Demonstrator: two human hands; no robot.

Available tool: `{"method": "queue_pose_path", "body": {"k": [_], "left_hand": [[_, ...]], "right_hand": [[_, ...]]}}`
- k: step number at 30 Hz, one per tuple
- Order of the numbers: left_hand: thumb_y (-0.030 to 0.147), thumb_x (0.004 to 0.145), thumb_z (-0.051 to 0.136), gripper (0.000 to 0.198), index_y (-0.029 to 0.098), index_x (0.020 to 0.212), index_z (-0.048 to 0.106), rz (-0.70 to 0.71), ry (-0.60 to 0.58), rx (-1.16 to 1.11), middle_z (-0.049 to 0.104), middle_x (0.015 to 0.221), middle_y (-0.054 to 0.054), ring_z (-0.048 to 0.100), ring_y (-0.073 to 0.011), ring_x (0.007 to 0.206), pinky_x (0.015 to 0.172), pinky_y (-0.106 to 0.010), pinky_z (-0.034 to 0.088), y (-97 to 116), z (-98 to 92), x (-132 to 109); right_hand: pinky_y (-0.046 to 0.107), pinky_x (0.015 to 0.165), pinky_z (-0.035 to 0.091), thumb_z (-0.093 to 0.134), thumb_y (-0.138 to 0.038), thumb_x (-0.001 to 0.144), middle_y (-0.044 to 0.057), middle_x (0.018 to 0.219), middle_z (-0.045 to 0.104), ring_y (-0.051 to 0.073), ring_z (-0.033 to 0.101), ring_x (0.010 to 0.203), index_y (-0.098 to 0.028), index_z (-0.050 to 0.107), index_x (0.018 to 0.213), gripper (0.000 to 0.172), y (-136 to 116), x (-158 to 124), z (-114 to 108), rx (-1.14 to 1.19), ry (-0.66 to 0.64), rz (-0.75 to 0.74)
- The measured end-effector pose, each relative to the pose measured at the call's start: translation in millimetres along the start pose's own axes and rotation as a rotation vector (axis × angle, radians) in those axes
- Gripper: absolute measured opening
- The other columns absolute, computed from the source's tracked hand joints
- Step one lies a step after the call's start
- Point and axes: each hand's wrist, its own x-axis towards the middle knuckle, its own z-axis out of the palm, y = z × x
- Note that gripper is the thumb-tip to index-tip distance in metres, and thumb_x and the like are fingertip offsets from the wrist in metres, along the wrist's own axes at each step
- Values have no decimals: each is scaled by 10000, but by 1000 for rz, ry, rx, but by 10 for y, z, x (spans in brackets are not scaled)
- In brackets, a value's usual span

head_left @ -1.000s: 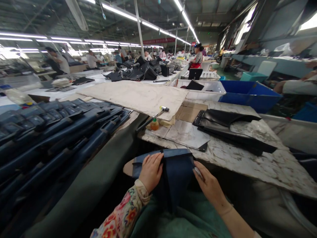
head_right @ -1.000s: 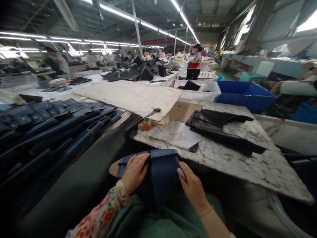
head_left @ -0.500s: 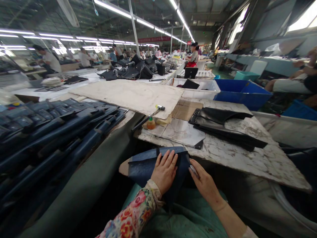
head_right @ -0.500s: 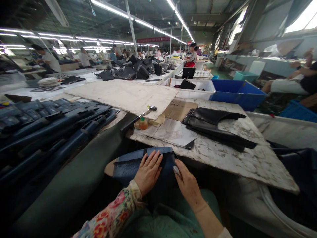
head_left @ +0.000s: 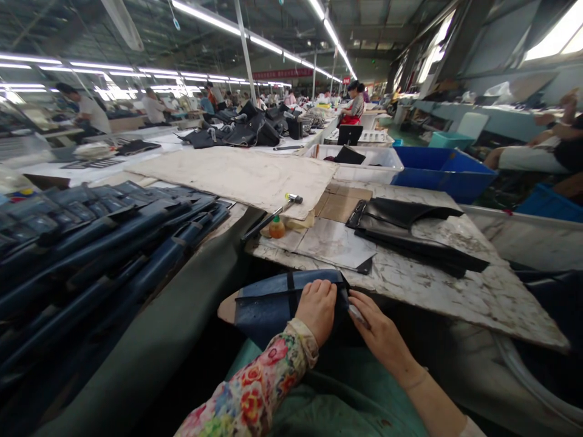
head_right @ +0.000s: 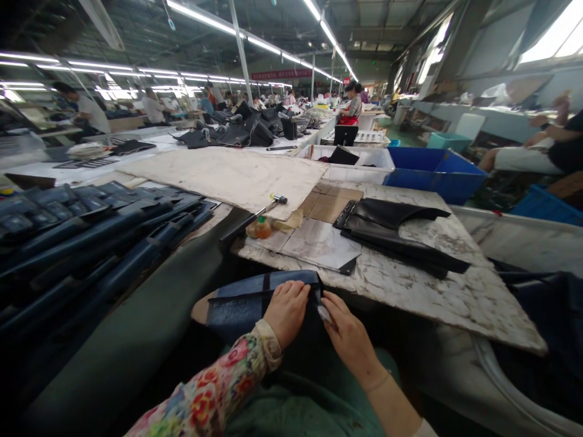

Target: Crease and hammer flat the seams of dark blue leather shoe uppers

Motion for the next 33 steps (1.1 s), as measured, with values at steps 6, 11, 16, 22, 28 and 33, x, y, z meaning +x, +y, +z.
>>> {"method": "queue_pose_path", "body": {"k": [6,11,16,22,28,33], "left_hand": [[227,899,401,294,170,1167,508,58,17,-29,578,1074,-82,500,-209,996,825,-370,419,56,113,54],[282,908,406,263,225,1139,517,30,18,-34,586,1040,-35,505,-191,987,807,-371,411,16,116,70],[257,910,389,245,216,1109,525,22,23,-61,587,1051,-31,502,-187,992,822,-367,411,-18,82,13],[219,891,414,294,197,1169,507,-8,59,-93,580,1110,-42,497,-190,1022,879,-358,416,-89,91,-118],[149,864,439,301,175,1144,544,-21,71,-65,606,1082,-61,520,-191,995,871,-351,429,-223,38,-218],[148,860,455,302,185,1146,543,-55,85,-21,615,1070,-57,528,-190,992,888,-364,407,-368,-39,-377]], "right_hand": [[331,940,456,378,-402,910,92,1278,499,225,515,1130,-208,478,1257,410,15,-66,-90,-47,43,75],[402,933,446,311,-432,929,135,1187,546,250,517,1102,-132,403,1310,493,22,64,-169,-231,124,104],[416,930,427,316,-303,939,125,1070,563,239,518,1017,-122,534,1193,380,-160,243,-131,-381,105,-50],[380,900,441,390,-201,914,100,1045,574,226,510,996,-136,572,1141,298,-344,330,-80,-402,94,-139],[366,900,449,420,-133,893,90,1038,575,223,499,993,-149,554,1161,300,-358,305,107,-411,56,-112],[372,888,463,435,-114,879,86,1042,572,226,497,981,-168,546,1163,309,-513,336,264,-411,19,-134]]}}
